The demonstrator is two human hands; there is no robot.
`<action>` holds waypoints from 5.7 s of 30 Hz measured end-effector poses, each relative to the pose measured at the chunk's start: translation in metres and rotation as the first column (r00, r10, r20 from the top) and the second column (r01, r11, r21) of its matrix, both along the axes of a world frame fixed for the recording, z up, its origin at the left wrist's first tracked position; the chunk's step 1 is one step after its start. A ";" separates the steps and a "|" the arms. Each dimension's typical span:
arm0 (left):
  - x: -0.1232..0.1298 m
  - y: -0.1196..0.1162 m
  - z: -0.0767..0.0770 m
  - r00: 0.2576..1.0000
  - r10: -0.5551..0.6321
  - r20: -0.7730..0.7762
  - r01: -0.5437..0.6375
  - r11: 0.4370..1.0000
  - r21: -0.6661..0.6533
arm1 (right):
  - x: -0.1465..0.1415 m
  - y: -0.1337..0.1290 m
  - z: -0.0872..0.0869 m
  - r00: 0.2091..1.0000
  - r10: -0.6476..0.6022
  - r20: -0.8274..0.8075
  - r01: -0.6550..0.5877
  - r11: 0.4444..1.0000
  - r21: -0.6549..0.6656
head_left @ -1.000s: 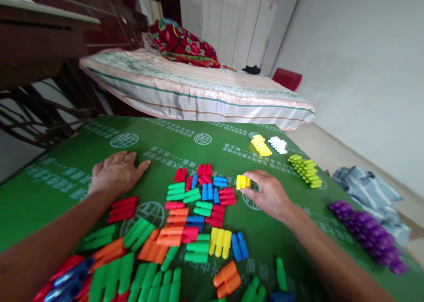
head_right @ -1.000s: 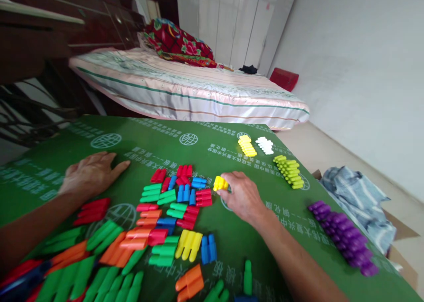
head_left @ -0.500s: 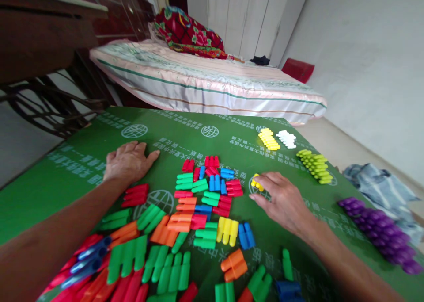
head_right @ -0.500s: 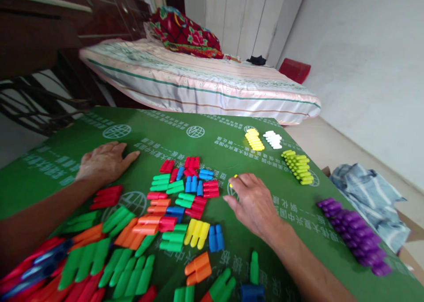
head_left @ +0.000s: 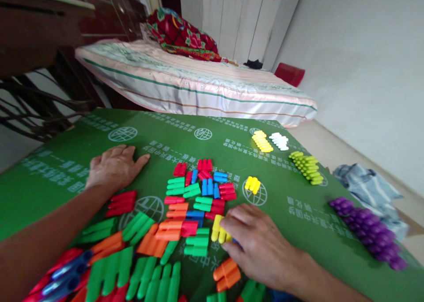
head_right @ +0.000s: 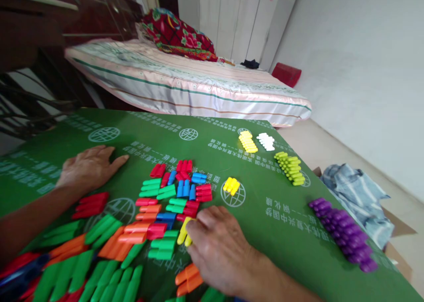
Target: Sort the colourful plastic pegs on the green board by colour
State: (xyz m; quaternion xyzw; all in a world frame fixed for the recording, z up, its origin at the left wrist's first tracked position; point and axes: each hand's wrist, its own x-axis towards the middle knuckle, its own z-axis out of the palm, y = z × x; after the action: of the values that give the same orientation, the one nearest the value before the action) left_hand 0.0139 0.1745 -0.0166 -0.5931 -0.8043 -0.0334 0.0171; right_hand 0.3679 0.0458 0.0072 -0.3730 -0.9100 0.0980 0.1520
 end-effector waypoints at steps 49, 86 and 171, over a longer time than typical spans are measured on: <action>-0.002 0.000 -0.003 0.999 -0.012 -0.046 0.012 1.000 0.007 | 0.099 0.229 0.011 0.624 -0.774 0.110 0.779 0.627 -0.006; -0.001 0.001 -0.003 0.999 -0.013 -0.042 0.014 1.000 0.014 | 0.126 0.246 -0.002 0.610 -0.789 0.072 0.788 0.614 0.042; 0.000 0.001 -0.004 0.999 -0.044 -0.030 0.045 0.998 0.037 | 0.083 0.098 0.003 0.901 -0.429 0.068 0.428 0.849 -0.308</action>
State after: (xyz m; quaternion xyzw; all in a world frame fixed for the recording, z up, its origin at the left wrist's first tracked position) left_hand 0.0139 0.1754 -0.0209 -0.6107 -0.7898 -0.0405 0.0392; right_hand 0.4506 0.1435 0.0107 -0.5857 -0.7760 0.2066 0.1100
